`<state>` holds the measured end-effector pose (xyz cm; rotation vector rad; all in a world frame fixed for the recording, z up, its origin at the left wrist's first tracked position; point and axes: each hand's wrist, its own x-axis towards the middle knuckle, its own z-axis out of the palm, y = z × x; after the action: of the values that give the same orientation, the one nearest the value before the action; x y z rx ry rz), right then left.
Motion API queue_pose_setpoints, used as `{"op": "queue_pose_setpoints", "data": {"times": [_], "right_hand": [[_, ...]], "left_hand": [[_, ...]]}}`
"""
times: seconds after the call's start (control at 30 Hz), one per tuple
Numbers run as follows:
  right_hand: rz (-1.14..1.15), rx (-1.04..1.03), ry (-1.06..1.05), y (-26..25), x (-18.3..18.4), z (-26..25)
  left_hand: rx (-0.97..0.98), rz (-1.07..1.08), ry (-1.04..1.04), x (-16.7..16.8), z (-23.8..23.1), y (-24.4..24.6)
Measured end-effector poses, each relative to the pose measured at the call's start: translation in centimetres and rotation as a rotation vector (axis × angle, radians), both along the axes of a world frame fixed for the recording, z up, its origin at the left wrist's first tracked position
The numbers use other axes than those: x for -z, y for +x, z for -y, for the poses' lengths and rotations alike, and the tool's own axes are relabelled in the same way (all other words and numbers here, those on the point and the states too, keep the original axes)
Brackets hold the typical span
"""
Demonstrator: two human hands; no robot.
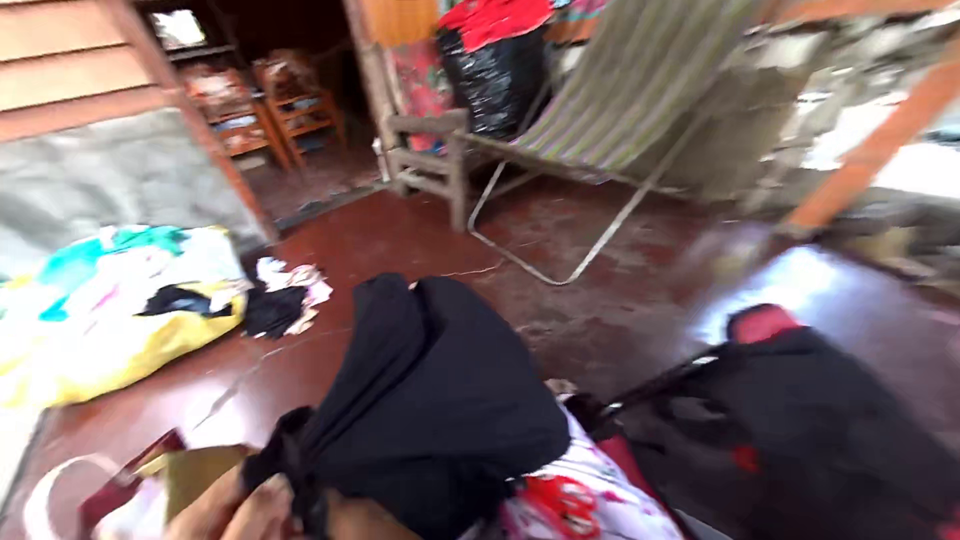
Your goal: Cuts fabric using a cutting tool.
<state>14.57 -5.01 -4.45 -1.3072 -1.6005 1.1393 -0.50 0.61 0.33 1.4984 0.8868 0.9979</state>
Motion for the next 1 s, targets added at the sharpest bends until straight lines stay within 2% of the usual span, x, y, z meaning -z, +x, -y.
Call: {"op": "queue_pose_setpoints", "data": {"times": [0.1, 0.3, 0.4, 0.9, 1.0], "right_hand": [[0.014, -0.111, -0.094, 0.3, 0.8, 0.4], [-0.054, 0.035, -0.059, 1.6, -0.9, 2.0], [-0.041, 0.033, -0.089, 2.2, -1.0, 2.4], [0.022, -0.064, -0.102, 1.8, -1.1, 2.3], [0.013, 0.001, -0.08, 2.2, -1.6, 2.1]], "left_hand": [[-0.053, 0.017, -0.033, -0.1, -0.2, -0.3], [0.044, 0.185, -0.156, 0.8, -1.0, -0.5], [0.064, 0.216, -0.193, 1.1, -1.2, -0.6], [0.094, 0.248, -0.197, 1.7, -1.6, -0.7], [0.071, 0.242, -0.186, 1.8, -1.7, -0.5]]}}
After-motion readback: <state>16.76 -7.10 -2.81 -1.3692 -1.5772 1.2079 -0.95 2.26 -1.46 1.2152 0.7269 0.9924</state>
